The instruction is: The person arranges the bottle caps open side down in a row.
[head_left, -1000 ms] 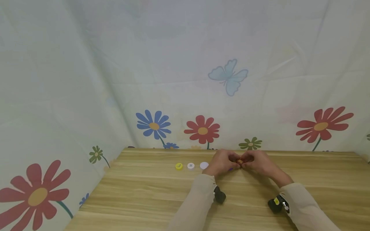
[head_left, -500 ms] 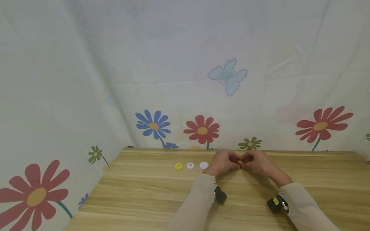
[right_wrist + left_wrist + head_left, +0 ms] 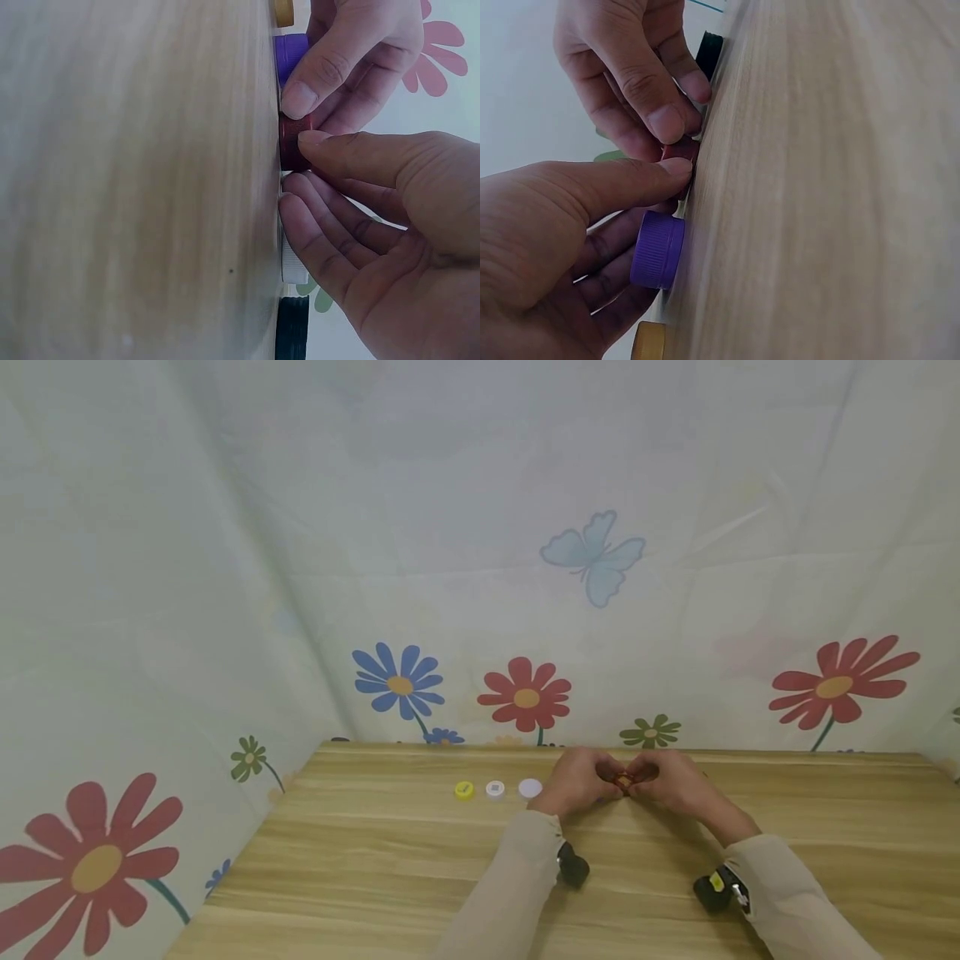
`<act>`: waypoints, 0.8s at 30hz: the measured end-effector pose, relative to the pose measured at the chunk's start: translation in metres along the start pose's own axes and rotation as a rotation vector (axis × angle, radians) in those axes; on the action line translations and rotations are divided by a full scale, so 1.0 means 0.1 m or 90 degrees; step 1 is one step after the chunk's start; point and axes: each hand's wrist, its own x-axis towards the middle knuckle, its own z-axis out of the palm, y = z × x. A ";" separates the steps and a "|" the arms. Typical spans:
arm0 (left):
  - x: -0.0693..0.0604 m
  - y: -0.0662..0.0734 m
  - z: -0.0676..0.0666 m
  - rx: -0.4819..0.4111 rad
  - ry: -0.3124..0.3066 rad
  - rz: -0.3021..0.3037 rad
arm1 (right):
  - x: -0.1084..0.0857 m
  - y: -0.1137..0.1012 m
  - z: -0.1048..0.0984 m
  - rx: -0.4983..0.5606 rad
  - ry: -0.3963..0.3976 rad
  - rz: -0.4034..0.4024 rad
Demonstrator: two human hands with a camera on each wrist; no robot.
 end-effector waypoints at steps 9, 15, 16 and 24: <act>0.00 0.00 -0.01 -0.020 -0.002 0.007 | 0.00 -0.01 -0.02 -0.006 0.007 0.001; -0.01 0.04 -0.02 -0.053 -0.004 -0.003 | -0.01 0.00 -0.05 -0.016 0.010 -0.013; -0.01 0.05 -0.03 -0.058 -0.004 -0.005 | -0.01 0.00 -0.07 -0.018 0.013 -0.013; 0.02 0.11 0.00 -0.065 0.000 -0.018 | -0.07 -0.02 -0.19 -0.043 0.049 -0.010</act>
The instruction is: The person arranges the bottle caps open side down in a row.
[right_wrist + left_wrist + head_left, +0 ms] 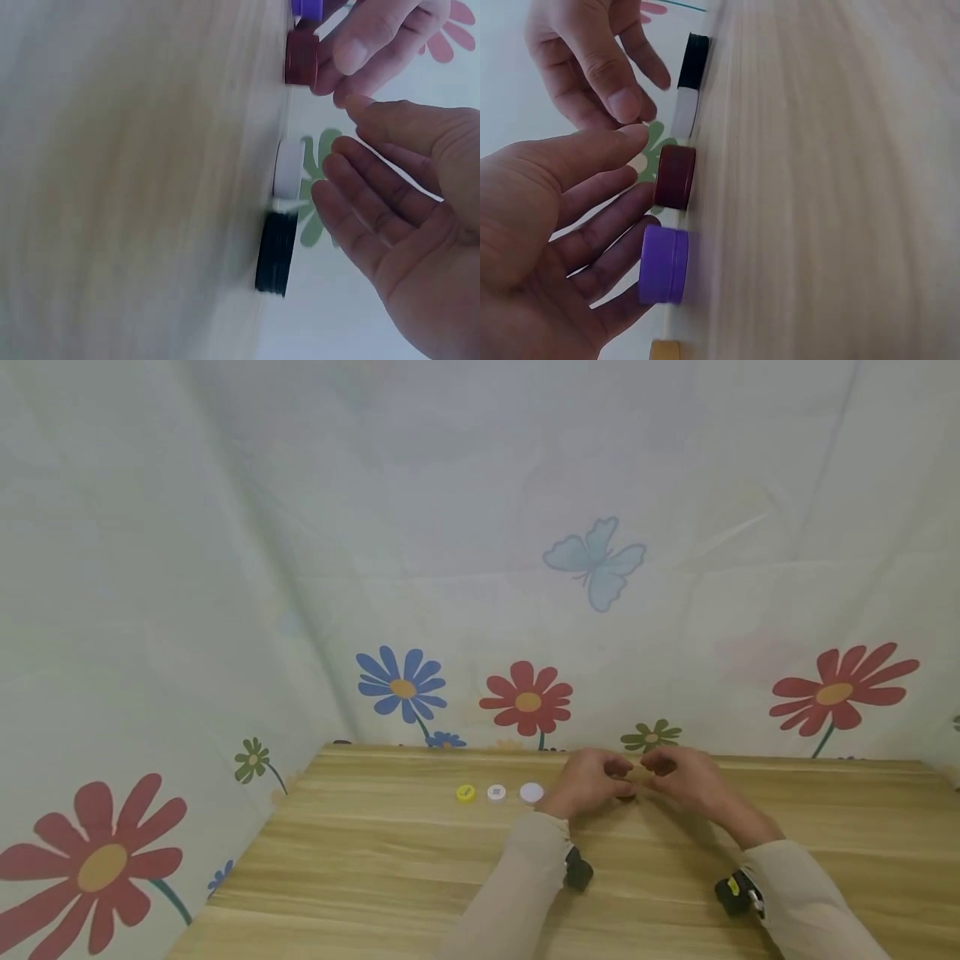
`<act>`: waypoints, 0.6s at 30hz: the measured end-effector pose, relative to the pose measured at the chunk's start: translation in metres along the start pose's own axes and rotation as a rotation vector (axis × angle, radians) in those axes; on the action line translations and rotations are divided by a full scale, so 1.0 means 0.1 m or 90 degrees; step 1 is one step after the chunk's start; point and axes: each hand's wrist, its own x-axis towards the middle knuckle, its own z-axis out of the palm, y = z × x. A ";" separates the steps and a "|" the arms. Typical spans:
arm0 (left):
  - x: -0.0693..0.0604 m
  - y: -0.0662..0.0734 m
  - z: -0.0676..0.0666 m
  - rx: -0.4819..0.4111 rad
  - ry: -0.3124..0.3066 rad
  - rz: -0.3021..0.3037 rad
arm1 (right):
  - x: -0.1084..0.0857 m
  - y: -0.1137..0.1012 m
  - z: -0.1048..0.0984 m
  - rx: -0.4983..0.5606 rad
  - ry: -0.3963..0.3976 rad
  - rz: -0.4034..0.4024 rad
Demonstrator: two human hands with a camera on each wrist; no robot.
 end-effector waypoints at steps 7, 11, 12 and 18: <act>0.07 0.10 0.10 0.013 0.013 -0.003 | -0.04 0.09 -0.10 -0.007 0.004 0.012; 0.10 0.14 0.16 0.018 0.023 -0.022 | -0.05 0.15 -0.13 -0.005 -0.004 0.026; 0.11 0.15 0.17 0.018 0.025 -0.026 | -0.05 0.17 -0.14 -0.005 -0.006 0.028; 0.15 0.18 0.23 0.018 0.031 -0.040 | -0.05 0.23 -0.17 -0.015 -0.025 0.040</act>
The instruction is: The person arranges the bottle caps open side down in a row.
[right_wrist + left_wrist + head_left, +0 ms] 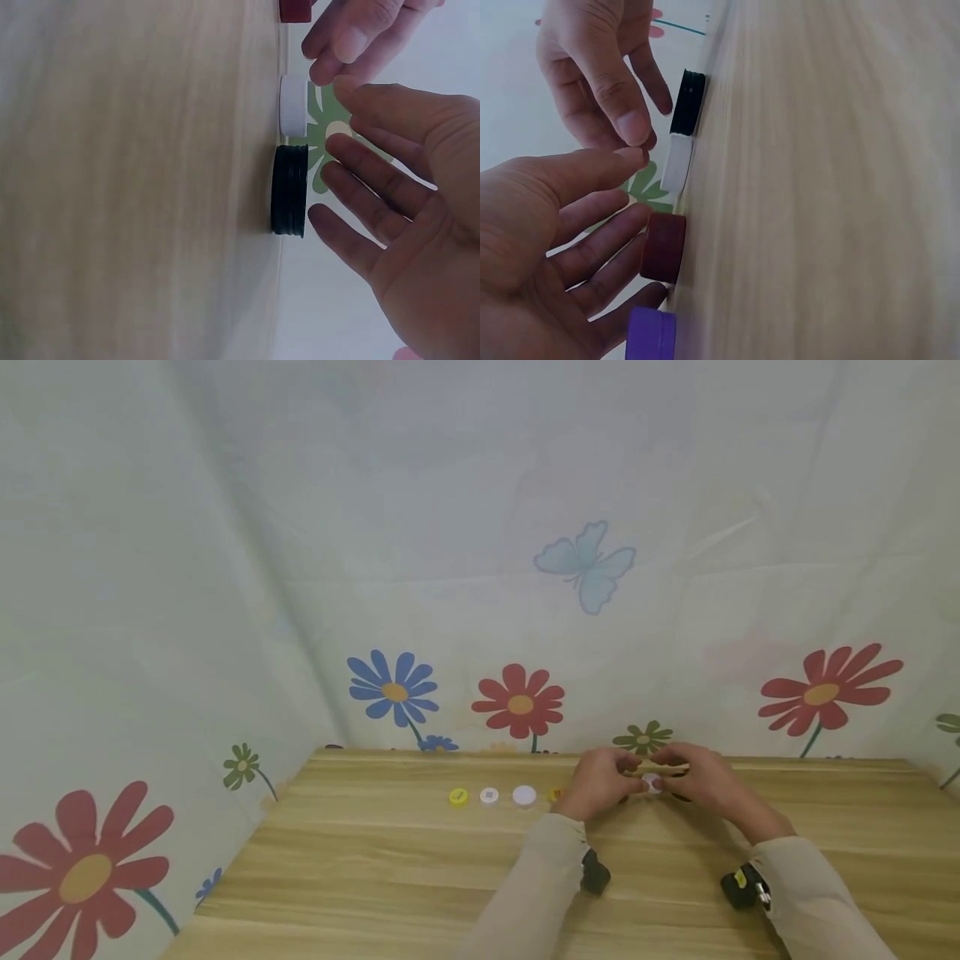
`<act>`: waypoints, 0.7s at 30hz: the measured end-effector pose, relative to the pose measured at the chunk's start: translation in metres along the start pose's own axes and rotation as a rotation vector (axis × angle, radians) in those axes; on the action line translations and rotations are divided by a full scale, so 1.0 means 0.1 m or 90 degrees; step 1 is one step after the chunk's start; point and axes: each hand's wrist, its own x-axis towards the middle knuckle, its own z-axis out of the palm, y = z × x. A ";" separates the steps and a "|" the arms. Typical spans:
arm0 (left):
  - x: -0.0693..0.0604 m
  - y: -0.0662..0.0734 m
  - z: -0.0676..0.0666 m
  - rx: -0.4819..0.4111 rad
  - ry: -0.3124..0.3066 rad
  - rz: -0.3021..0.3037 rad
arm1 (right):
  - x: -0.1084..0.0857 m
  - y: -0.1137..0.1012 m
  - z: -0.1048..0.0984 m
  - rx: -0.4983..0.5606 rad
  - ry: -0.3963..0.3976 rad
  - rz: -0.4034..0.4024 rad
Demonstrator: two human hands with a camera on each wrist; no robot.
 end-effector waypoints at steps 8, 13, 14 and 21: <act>0.04 -0.02 0.08 0.009 0.004 0.003 | 0.00 0.09 0.01 -0.003 -0.009 -0.011; 0.06 -0.01 0.12 -0.008 0.000 0.003 | 0.00 0.15 0.03 0.011 -0.009 -0.023; 0.06 -0.01 0.13 -0.008 0.000 0.005 | 0.00 0.16 0.04 0.011 -0.008 -0.026; 0.08 -0.02 0.15 0.008 -0.003 0.025 | 0.01 0.20 0.05 -0.002 -0.009 -0.029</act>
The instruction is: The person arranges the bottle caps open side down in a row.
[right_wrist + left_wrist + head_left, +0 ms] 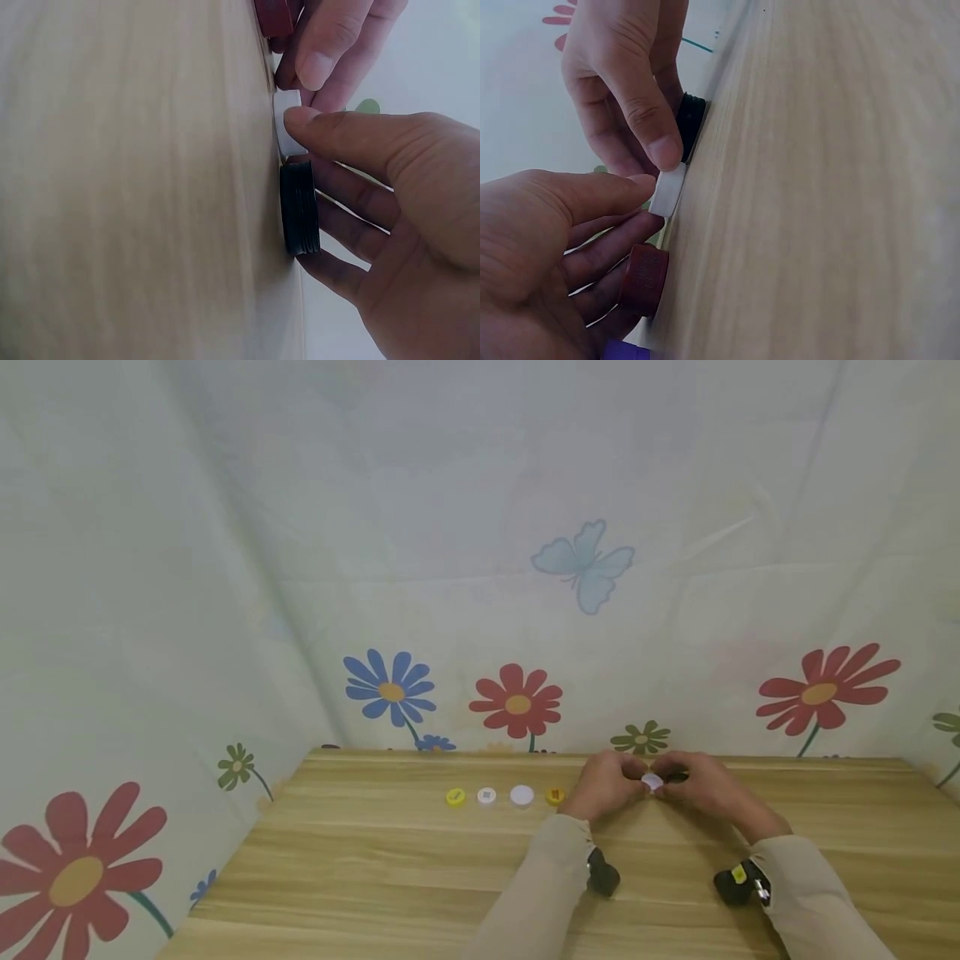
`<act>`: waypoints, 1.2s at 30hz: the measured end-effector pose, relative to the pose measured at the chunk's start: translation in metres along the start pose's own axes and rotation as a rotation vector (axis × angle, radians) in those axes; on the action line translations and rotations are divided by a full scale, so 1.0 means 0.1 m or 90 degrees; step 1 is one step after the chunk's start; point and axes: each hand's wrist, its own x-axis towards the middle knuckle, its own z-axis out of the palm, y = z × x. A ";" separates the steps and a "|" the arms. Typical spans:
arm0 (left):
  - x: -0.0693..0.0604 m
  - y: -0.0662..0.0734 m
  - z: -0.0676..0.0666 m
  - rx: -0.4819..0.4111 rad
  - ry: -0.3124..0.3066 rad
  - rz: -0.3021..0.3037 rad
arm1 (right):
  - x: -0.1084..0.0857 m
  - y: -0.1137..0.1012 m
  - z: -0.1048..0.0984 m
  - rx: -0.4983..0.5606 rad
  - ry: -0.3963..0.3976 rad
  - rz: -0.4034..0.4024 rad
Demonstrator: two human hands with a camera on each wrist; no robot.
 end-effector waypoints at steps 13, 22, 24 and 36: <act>-0.01 -0.01 -0.04 -0.015 0.011 0.000 | 0.02 -0.06 -0.02 0.012 0.002 0.013; -0.05 0.01 -0.12 -0.100 0.020 -0.010 | 0.00 -0.14 -0.10 0.031 0.015 0.017; -0.07 0.02 -0.13 -0.126 0.020 -0.002 | -0.01 -0.15 -0.11 0.041 0.020 0.014; -0.14 0.03 -0.18 -0.252 0.034 -0.011 | -0.04 -0.25 -0.18 0.065 0.024 0.031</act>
